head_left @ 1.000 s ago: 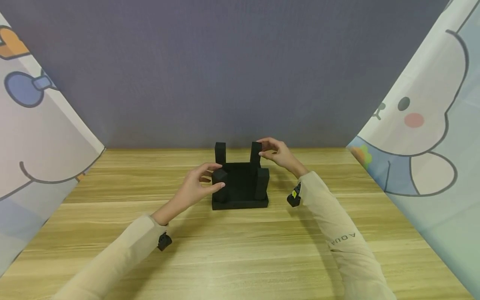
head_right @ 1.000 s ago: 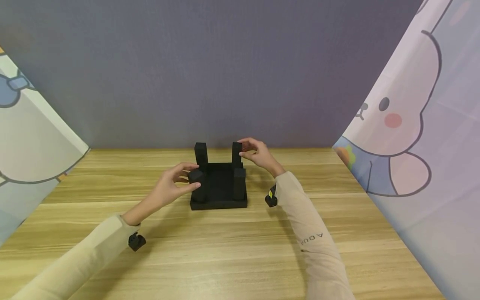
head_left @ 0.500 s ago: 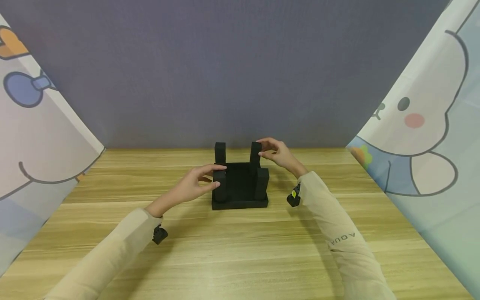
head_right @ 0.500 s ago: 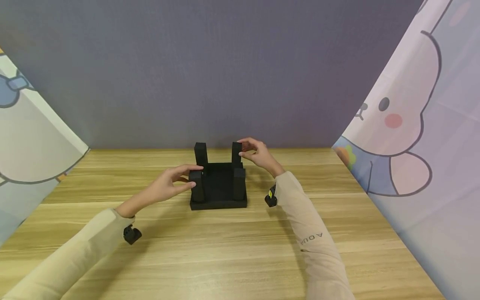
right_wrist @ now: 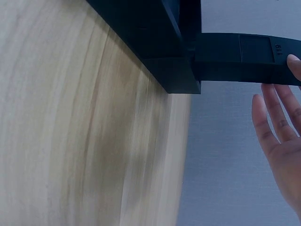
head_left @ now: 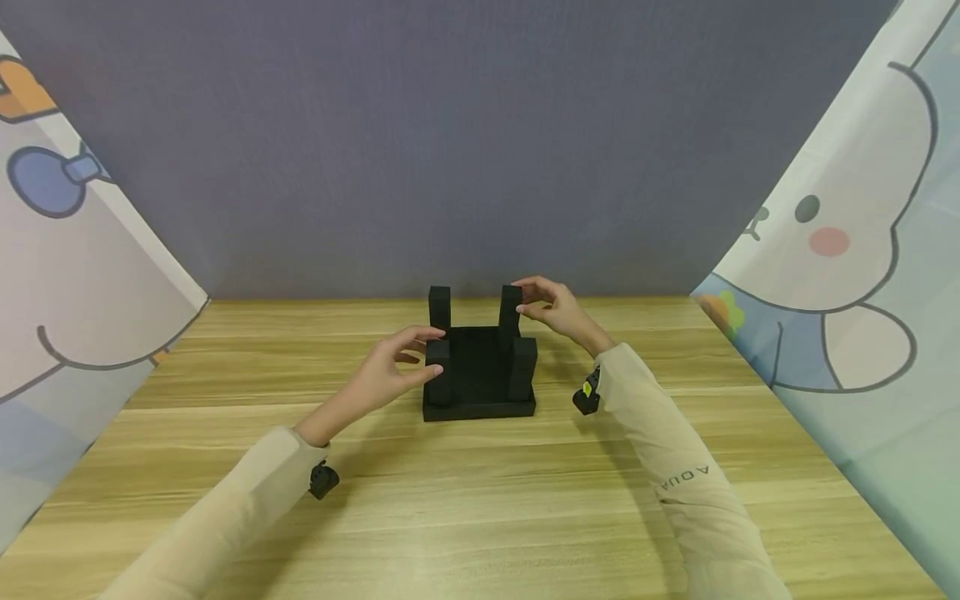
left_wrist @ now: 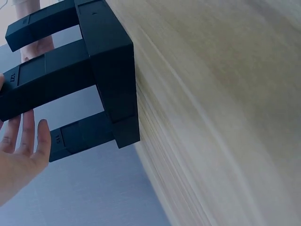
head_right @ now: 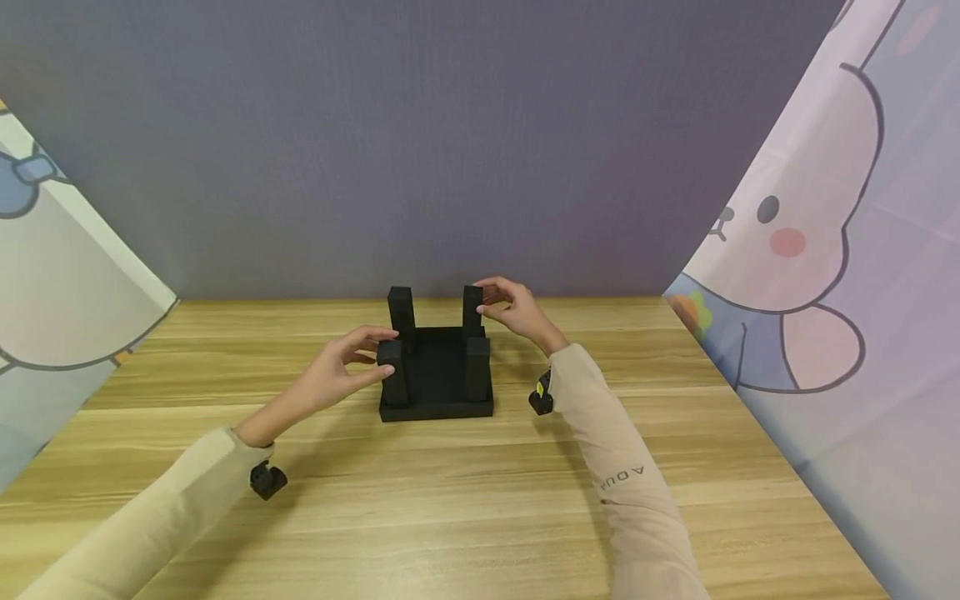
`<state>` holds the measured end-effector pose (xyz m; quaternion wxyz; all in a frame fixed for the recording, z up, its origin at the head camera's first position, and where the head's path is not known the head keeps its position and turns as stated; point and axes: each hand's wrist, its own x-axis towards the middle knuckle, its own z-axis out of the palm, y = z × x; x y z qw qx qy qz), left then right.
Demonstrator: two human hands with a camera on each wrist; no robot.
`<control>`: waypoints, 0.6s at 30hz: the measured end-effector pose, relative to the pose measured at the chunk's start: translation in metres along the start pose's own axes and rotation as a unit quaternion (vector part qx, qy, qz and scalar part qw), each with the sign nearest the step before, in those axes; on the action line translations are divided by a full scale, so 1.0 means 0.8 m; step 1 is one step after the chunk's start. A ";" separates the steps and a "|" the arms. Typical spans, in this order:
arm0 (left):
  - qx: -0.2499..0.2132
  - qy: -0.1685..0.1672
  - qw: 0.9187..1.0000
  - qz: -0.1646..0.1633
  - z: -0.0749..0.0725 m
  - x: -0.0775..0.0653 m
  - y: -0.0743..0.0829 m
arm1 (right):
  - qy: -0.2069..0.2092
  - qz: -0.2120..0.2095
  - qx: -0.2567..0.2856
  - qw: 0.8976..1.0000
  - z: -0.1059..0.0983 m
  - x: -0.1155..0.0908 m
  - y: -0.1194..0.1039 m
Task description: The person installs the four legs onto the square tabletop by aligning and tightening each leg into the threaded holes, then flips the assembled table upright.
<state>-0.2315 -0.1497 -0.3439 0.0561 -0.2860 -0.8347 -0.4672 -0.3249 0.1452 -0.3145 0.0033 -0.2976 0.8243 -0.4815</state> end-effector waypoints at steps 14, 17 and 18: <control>0.027 -0.036 0.999 0.026 -0.007 0.005 0.002 | 0.004 0.002 -0.005 1.000 0.000 -0.001 0.000; 0.024 -0.039 0.999 0.022 -0.008 0.005 0.002 | 0.004 0.001 -0.005 1.000 0.000 -0.002 0.000; 0.023 -0.040 0.999 0.021 -0.009 0.005 0.002 | 0.004 0.001 -0.005 1.000 0.001 -0.002 0.000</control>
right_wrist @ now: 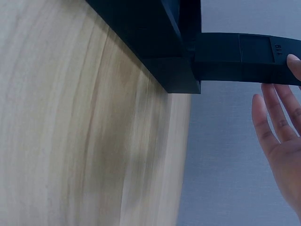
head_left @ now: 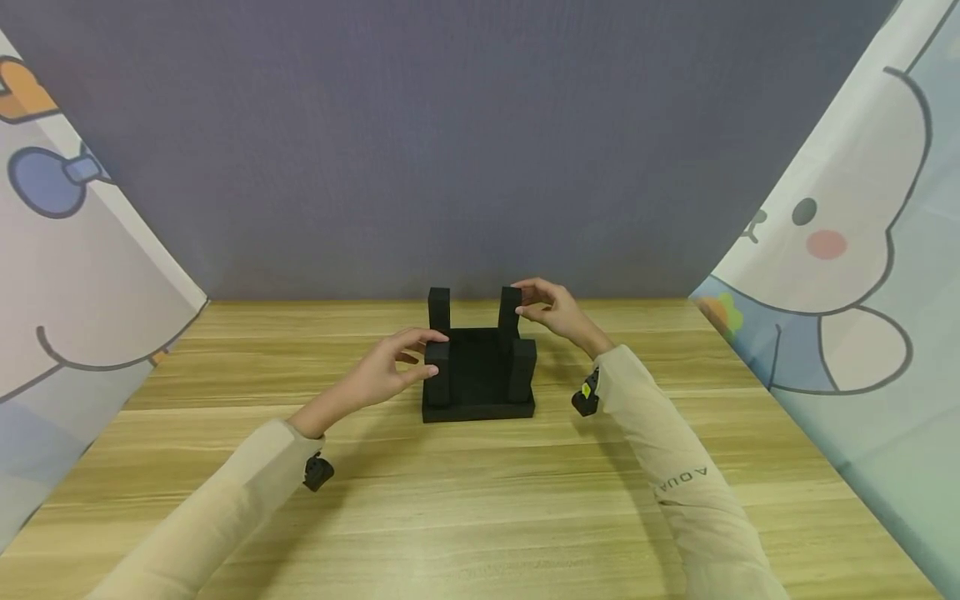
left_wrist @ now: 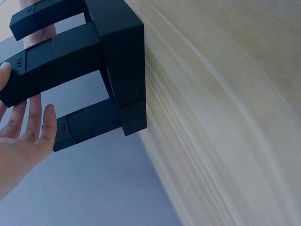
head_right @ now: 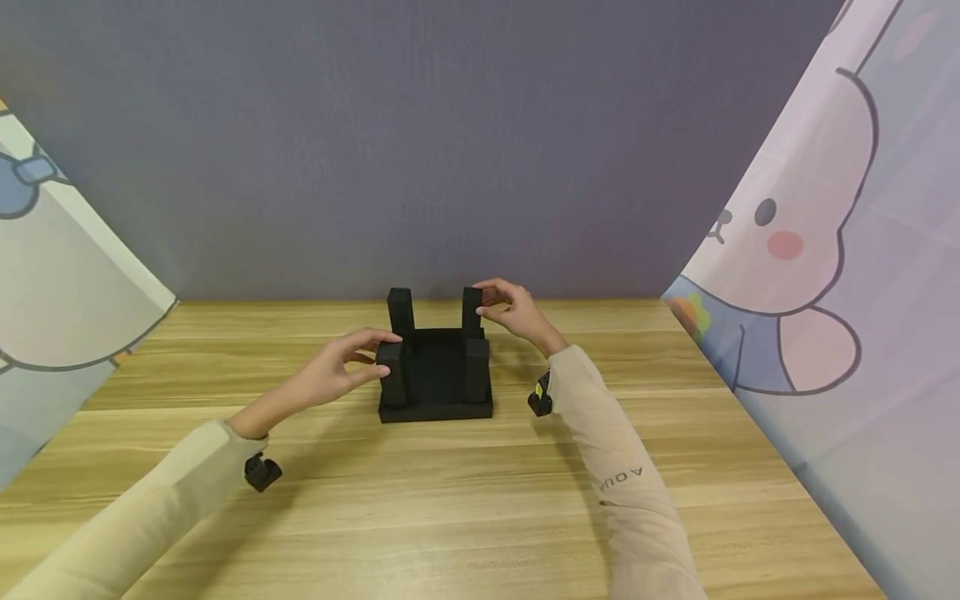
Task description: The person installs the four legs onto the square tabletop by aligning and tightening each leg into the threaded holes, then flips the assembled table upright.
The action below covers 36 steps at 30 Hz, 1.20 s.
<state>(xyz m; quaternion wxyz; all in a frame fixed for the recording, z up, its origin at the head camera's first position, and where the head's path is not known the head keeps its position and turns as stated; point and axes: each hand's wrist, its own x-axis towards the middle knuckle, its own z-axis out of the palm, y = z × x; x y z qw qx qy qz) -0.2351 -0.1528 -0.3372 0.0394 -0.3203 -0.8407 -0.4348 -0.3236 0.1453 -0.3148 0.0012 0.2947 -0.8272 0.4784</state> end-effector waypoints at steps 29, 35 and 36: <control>-0.041 -0.065 0.997 -0.015 -0.012 0.009 0.001 | 0.002 -0.020 -0.004 1.000 -0.002 0.001 0.000; -0.029 -0.066 0.997 -0.011 -0.009 0.009 0.000 | -0.001 -0.020 -0.006 1.000 -0.003 0.000 0.001; -0.026 -0.066 0.997 -0.009 -0.008 0.009 -0.001 | -0.001 -0.019 -0.006 1.000 -0.003 0.000 0.001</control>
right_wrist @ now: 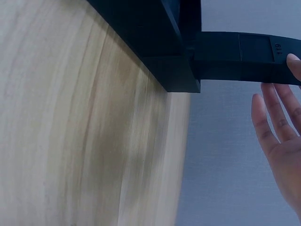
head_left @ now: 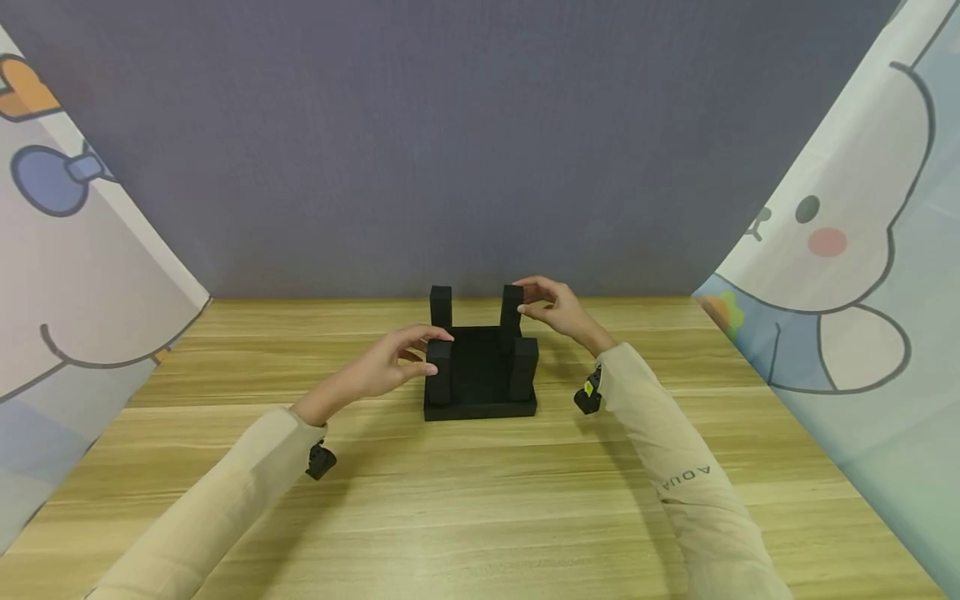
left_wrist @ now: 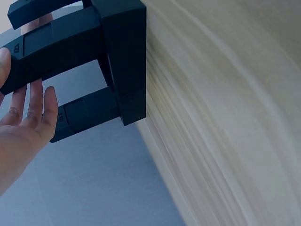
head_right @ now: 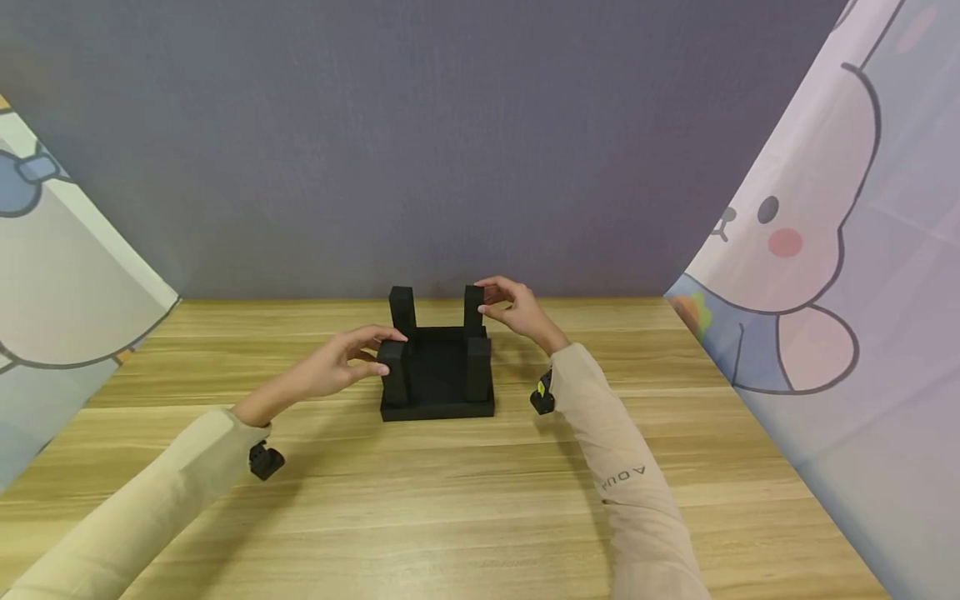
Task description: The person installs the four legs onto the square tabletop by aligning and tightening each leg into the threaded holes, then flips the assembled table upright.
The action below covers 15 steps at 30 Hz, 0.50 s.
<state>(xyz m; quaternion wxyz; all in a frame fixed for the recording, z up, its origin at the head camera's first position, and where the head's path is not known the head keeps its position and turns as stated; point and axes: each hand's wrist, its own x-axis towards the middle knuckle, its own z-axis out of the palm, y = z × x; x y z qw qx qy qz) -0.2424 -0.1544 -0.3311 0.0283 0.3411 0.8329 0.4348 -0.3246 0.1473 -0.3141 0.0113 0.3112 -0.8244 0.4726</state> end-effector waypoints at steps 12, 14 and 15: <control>0.008 0.010 1.000 0.007 0.006 -0.002 -0.006 | -0.002 0.002 -0.007 1.000 0.001 -0.002 -0.007; 0.005 0.011 1.000 0.006 0.006 -0.002 -0.006 | -0.003 0.006 -0.004 1.000 0.001 -0.002 -0.008; 0.004 0.011 1.000 0.006 0.006 -0.002 -0.006 | -0.003 0.009 -0.005 1.000 0.001 -0.002 -0.009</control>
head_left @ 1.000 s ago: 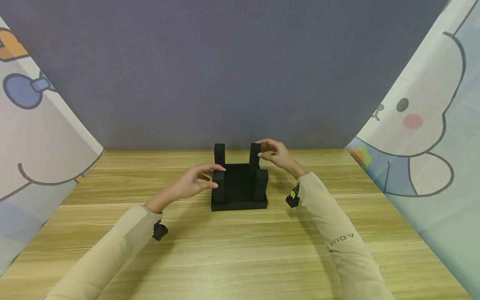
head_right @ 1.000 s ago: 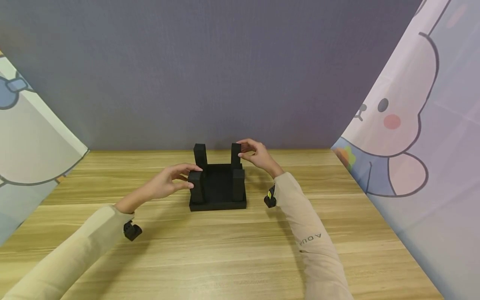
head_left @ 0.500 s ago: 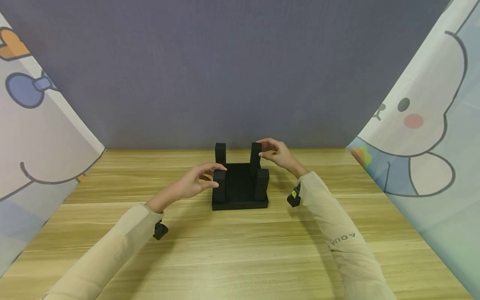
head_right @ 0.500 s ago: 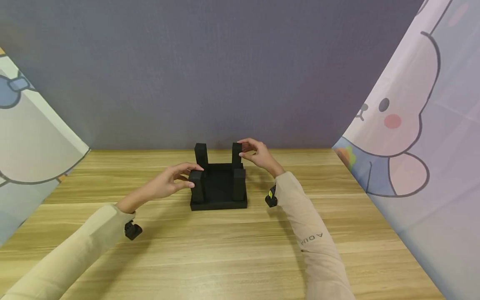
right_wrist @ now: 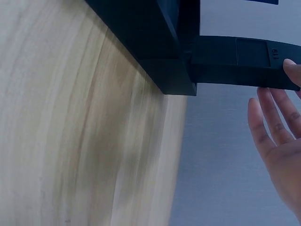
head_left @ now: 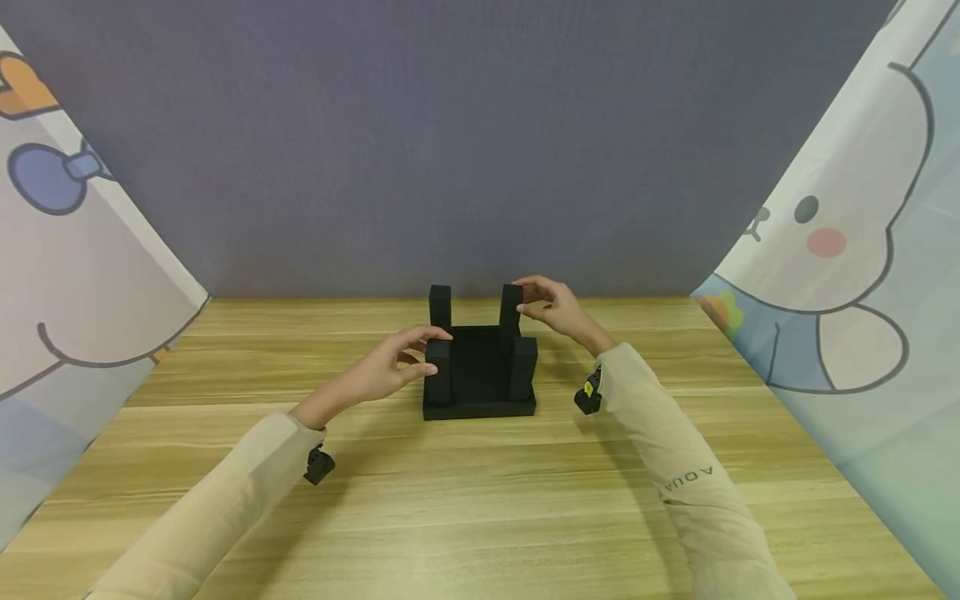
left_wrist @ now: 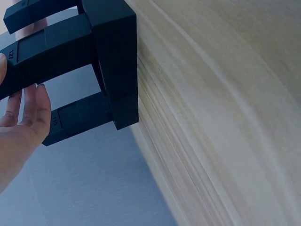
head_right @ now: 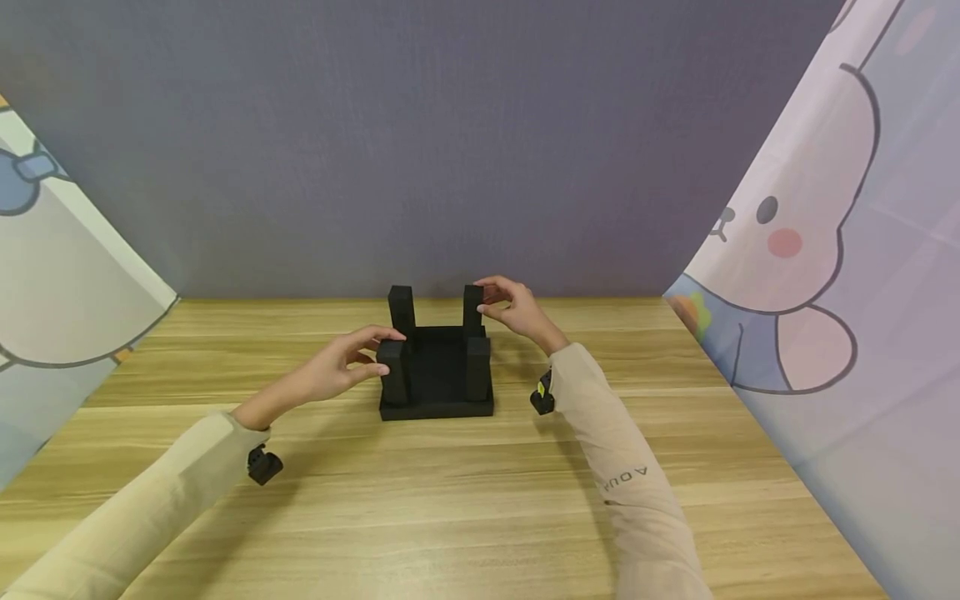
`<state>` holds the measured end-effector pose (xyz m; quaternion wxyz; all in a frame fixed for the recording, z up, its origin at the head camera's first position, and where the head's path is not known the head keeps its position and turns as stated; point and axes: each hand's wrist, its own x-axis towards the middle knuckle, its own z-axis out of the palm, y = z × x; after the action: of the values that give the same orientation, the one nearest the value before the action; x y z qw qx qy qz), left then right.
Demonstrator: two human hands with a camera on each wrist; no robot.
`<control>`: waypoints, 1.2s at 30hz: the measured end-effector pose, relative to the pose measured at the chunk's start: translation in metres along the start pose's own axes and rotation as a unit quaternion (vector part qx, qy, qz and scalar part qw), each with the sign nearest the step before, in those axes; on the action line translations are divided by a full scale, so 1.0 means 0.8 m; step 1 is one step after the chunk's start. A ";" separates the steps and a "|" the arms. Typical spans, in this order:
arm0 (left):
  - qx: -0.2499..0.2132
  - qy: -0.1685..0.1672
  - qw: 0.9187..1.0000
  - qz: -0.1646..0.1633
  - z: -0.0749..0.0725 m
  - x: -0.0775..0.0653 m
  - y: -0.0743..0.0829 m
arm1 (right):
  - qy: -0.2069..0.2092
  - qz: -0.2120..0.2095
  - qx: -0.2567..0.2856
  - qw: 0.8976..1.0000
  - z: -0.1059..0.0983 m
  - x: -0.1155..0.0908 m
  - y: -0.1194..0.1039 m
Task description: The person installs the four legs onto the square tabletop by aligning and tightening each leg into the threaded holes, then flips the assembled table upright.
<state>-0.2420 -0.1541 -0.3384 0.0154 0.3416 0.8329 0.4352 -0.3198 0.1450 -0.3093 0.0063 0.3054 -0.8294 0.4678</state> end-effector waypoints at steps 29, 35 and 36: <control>0.007 0.004 1.000 0.015 -0.002 -0.001 0.000 | 0.023 -0.019 -0.007 1.000 -0.013 -0.013 -0.028; 0.004 0.004 1.000 0.015 -0.001 -0.001 0.001 | 0.015 -0.022 -0.018 0.999 -0.016 -0.013 0.002; 0.003 0.004 1.000 0.014 -0.001 -0.001 0.001 | 0.014 -0.022 -0.016 1.000 -0.017 -0.014 0.007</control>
<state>-0.2413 -0.1551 -0.3376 0.0050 0.3517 0.8295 0.4339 -0.3175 0.1629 -0.3096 0.0330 0.3172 -0.8296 0.4583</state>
